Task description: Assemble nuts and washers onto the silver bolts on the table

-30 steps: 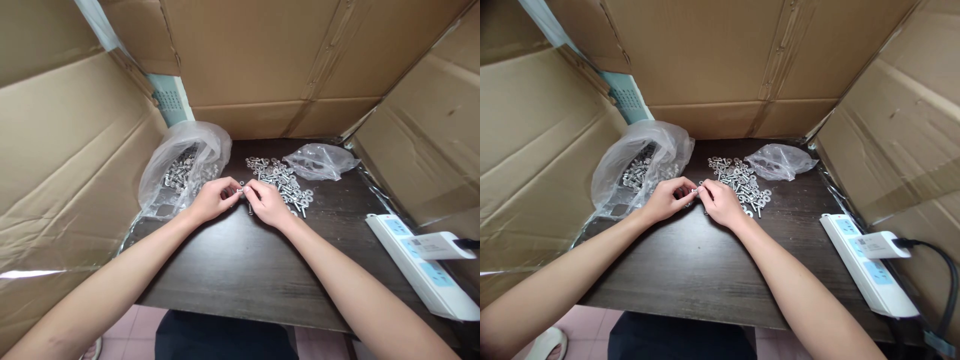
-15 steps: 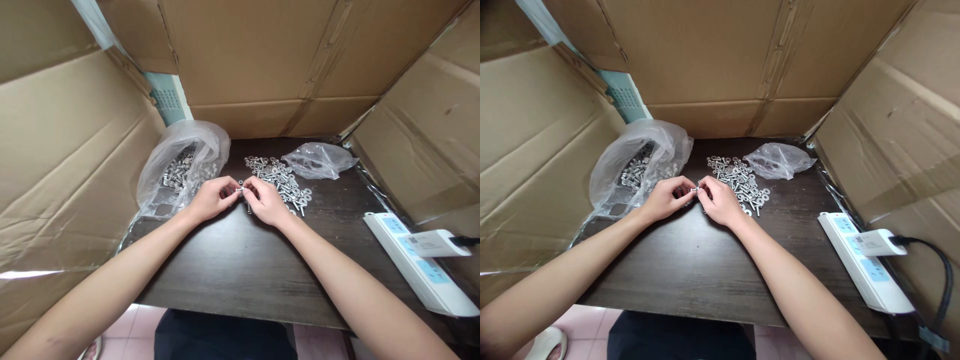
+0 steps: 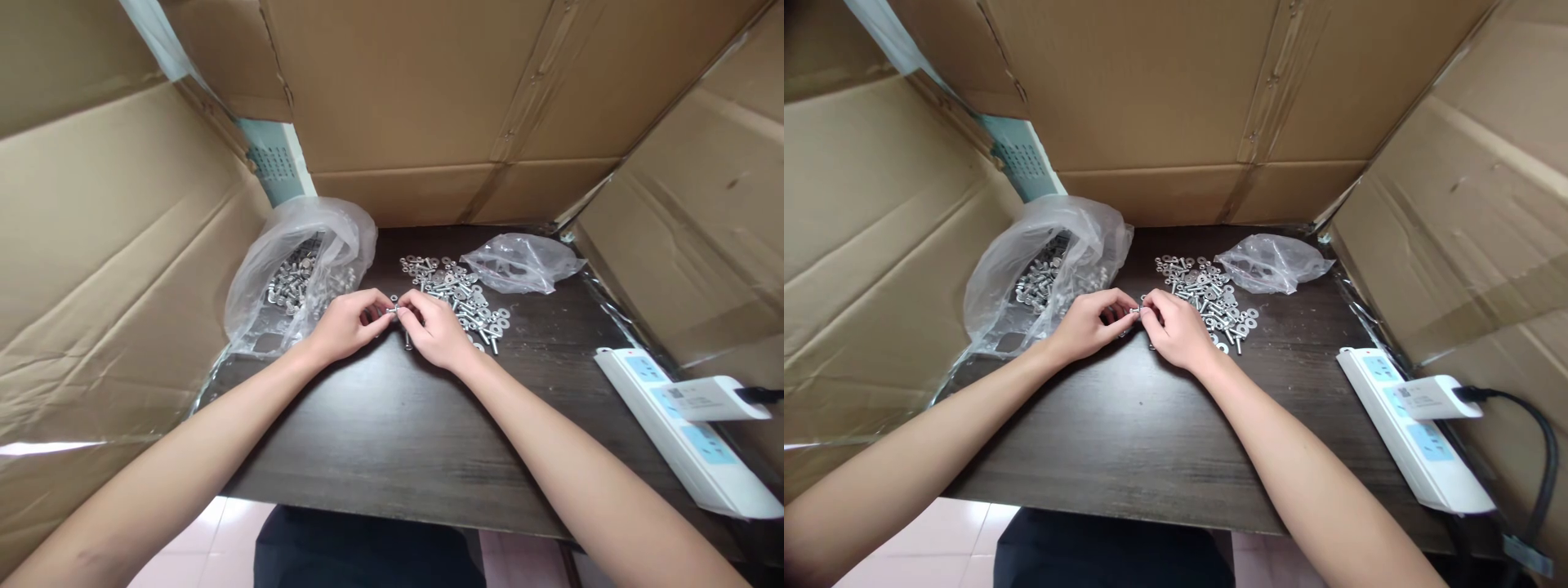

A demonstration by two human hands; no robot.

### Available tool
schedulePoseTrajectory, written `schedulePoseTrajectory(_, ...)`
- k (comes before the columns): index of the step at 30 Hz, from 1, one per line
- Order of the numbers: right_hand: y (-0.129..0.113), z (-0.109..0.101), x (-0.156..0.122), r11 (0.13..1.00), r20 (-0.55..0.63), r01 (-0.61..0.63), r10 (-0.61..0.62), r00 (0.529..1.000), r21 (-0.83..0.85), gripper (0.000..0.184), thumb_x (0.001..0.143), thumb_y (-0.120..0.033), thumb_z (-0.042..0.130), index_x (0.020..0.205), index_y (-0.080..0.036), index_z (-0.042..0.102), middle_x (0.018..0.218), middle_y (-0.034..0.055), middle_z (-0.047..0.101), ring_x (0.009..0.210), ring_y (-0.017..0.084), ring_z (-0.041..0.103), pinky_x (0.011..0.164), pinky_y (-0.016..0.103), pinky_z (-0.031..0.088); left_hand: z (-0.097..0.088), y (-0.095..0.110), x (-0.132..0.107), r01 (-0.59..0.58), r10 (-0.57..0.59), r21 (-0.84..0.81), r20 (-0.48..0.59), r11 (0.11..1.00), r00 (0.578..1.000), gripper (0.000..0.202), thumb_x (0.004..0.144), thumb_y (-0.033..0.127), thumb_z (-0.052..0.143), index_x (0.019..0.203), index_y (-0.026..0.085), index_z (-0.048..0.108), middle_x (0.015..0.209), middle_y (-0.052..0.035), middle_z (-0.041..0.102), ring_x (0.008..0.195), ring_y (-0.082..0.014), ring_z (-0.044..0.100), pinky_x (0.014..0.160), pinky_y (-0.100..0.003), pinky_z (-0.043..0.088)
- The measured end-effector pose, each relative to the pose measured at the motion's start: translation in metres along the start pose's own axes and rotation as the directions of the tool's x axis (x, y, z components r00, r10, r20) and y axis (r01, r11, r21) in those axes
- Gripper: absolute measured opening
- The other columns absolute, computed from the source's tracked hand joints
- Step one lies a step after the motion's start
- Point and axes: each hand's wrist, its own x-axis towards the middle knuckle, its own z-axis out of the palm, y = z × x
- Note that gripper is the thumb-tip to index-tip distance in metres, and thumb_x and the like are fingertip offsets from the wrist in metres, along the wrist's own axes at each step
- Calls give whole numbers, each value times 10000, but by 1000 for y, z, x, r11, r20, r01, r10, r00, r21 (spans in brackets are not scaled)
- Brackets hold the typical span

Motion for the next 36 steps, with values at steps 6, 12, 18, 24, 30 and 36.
schedulePoseTrajectory(6,0,0,0,1000,1,0,0,1000,-10,165,998,-299,489,883,-217,574,827,32,653,778,200,600,728,335,419,-1,0,0,14,-14,3,9,1000,1000,107,954,270,664,977,176,709,876,-20,739,712,-127,652,640,-223,522)
schedulePoseTrajectory(12,1,1,0,1000,2,-4,4,1000,-20,171,1001,-290,489,876,-218,582,829,34,661,773,200,601,721,332,416,-1,1,0,22,-22,7,16,1000,1000,125,957,286,658,986,176,710,880,-26,743,719,-134,658,645,-229,530)
schedulePoseTrajectory(18,1,1,1,1000,-5,14,-14,1000,-7,209,1015,-292,476,850,-214,578,849,42,655,809,205,605,761,341,426,-1,2,0,17,-17,11,17,1000,1000,131,962,283,658,991,173,722,880,-28,749,719,-134,662,650,-227,537)
schedulePoseTrajectory(24,0,-1,1,999,-4,33,-33,999,16,237,1036,-297,426,852,-215,551,869,53,644,832,207,602,782,350,438,-1,0,0,-2,2,8,1,1000,1000,138,966,286,657,1000,174,730,892,-31,753,729,-135,666,632,-219,533)
schedulePoseTrajectory(30,0,-2,0,1000,3,11,-11,1000,10,109,976,-271,486,900,-219,545,865,39,623,798,204,590,739,345,429,-1,1,0,0,-1,18,8,1000,1000,131,967,278,654,998,174,728,896,-33,757,728,-136,667,644,-224,534)
schedulePoseTrajectory(36,1,0,0,1000,5,5,-5,1000,-25,124,981,-282,474,892,-224,539,865,42,629,795,210,585,736,350,420,-1,1,0,-1,0,25,13,1000,1000,139,968,293,651,998,178,723,896,-35,755,729,-142,667,643,-231,537)
